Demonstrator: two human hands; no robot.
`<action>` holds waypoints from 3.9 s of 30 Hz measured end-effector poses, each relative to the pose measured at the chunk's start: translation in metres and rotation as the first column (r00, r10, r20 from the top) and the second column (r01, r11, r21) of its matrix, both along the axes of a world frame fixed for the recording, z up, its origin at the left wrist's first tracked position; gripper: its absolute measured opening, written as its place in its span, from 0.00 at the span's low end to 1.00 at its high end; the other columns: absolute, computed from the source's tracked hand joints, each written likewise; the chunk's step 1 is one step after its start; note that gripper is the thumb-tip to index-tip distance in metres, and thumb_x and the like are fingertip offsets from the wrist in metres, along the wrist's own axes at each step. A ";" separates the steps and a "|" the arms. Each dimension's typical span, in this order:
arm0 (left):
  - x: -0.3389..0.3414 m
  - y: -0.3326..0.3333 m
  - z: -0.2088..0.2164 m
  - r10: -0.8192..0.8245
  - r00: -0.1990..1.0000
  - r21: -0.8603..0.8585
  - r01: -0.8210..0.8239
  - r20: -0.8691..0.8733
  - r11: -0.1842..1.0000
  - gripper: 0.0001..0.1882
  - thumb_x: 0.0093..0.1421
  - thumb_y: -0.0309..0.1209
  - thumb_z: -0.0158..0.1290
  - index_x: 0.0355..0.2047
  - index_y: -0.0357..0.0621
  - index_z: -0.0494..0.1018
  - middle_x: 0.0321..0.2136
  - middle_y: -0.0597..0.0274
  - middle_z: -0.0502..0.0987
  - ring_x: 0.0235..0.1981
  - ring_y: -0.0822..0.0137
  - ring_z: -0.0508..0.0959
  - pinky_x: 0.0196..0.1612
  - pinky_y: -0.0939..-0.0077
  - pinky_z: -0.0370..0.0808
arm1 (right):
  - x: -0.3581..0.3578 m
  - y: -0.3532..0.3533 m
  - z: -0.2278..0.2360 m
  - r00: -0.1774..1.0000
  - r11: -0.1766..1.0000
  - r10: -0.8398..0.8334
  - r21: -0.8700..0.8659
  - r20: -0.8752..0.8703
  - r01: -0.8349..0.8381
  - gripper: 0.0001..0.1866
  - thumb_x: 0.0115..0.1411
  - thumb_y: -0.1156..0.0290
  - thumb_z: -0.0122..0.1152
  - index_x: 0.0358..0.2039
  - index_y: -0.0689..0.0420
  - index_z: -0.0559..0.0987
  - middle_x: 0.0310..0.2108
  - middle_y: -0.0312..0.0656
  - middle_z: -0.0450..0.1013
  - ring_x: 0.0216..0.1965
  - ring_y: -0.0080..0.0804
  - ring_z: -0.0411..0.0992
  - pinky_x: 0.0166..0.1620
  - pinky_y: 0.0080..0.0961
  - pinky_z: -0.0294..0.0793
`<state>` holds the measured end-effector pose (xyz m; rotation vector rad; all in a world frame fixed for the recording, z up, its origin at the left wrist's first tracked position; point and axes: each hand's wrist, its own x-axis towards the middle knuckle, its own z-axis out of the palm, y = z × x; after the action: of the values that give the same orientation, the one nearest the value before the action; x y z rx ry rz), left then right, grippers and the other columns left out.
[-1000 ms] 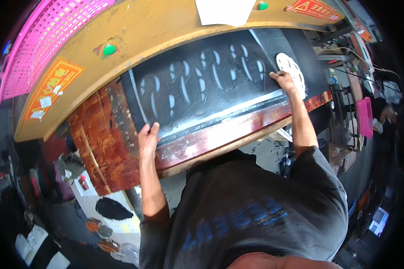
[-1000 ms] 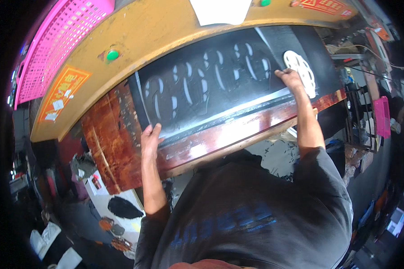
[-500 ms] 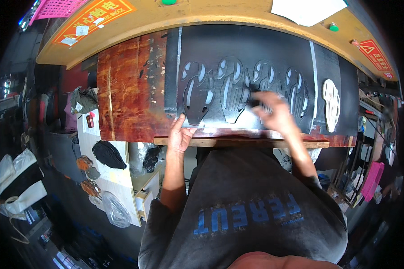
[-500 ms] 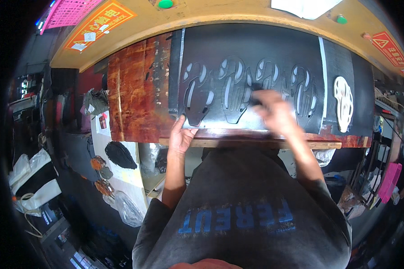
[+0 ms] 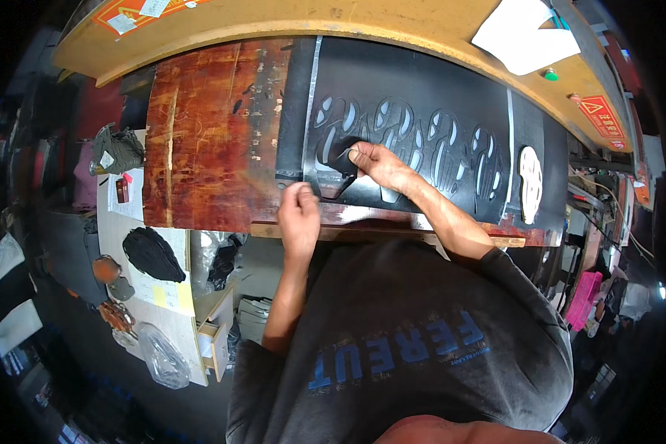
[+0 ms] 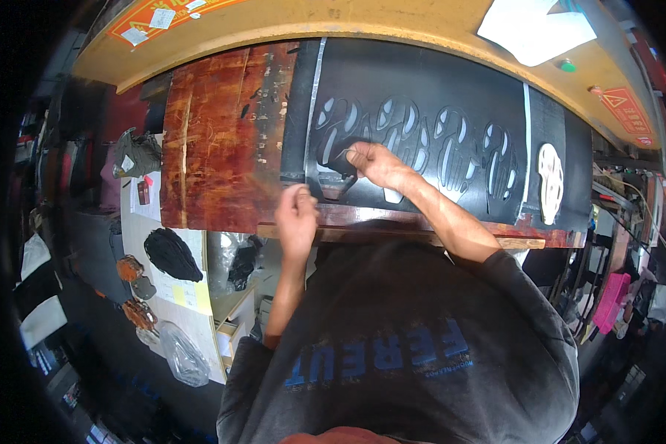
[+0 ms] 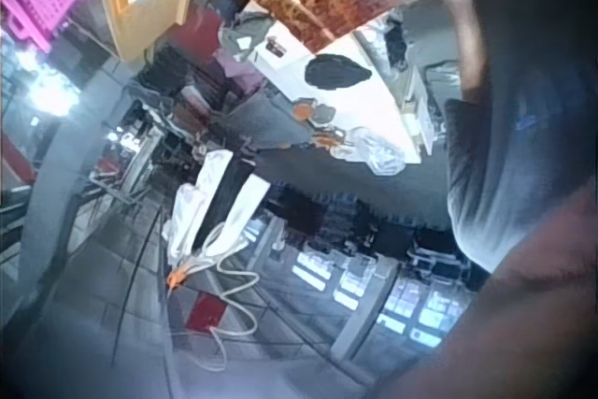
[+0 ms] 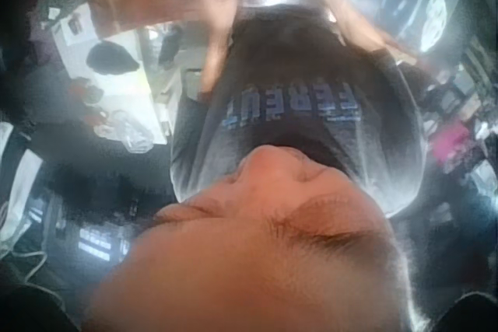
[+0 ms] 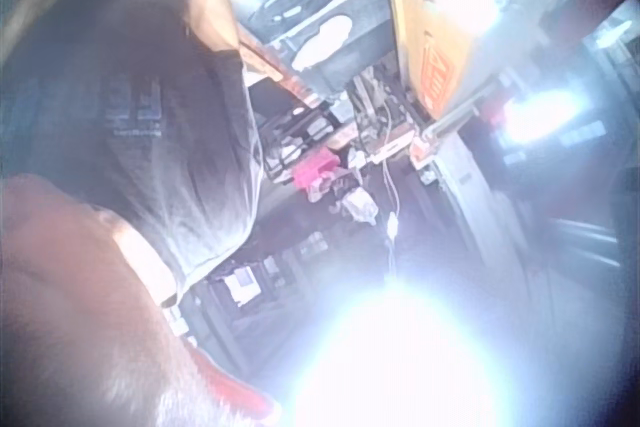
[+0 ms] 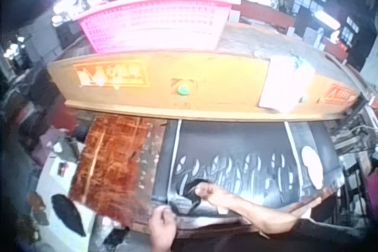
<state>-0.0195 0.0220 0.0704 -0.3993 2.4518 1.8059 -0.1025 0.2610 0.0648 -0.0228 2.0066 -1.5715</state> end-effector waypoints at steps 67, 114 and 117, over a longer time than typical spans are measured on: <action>0.049 0.125 0.015 -0.123 0.938 0.060 0.110 0.325 0.992 0.20 0.76 0.46 0.53 0.41 0.40 0.81 0.43 0.45 0.87 0.32 0.51 0.88 0.36 0.55 0.84 | 0.028 0.112 0.006 0.991 0.998 -0.045 0.037 -0.124 0.050 0.19 0.78 0.56 0.57 0.48 0.60 0.84 0.33 0.41 0.80 0.38 0.31 0.76 0.46 0.35 0.78; 0.006 0.157 -0.029 -0.282 0.927 0.455 0.146 0.247 0.878 0.16 0.76 0.34 0.55 0.49 0.29 0.75 0.36 0.50 0.85 0.29 0.64 0.88 0.30 0.69 0.87 | -0.123 0.211 0.303 0.016 0.436 0.581 0.328 -0.813 0.838 0.14 0.75 0.60 0.57 0.48 0.54 0.86 0.39 0.44 0.84 0.39 0.37 0.83 0.47 0.35 0.79; 0.027 0.149 -0.013 -0.331 0.843 0.480 0.100 0.424 0.871 0.18 0.75 0.38 0.58 0.47 0.31 0.73 0.38 0.53 0.83 0.31 0.61 0.89 0.33 0.67 0.89 | -0.101 0.203 0.296 0.402 0.445 0.336 0.519 -0.852 0.730 0.19 0.74 0.57 0.57 0.56 0.51 0.85 0.49 0.48 0.83 0.50 0.46 0.81 0.58 0.39 0.77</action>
<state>0.0070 0.1715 0.0579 -0.4464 1.6130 1.8053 -0.2032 0.4641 0.3613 -0.2226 3.7062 -0.1990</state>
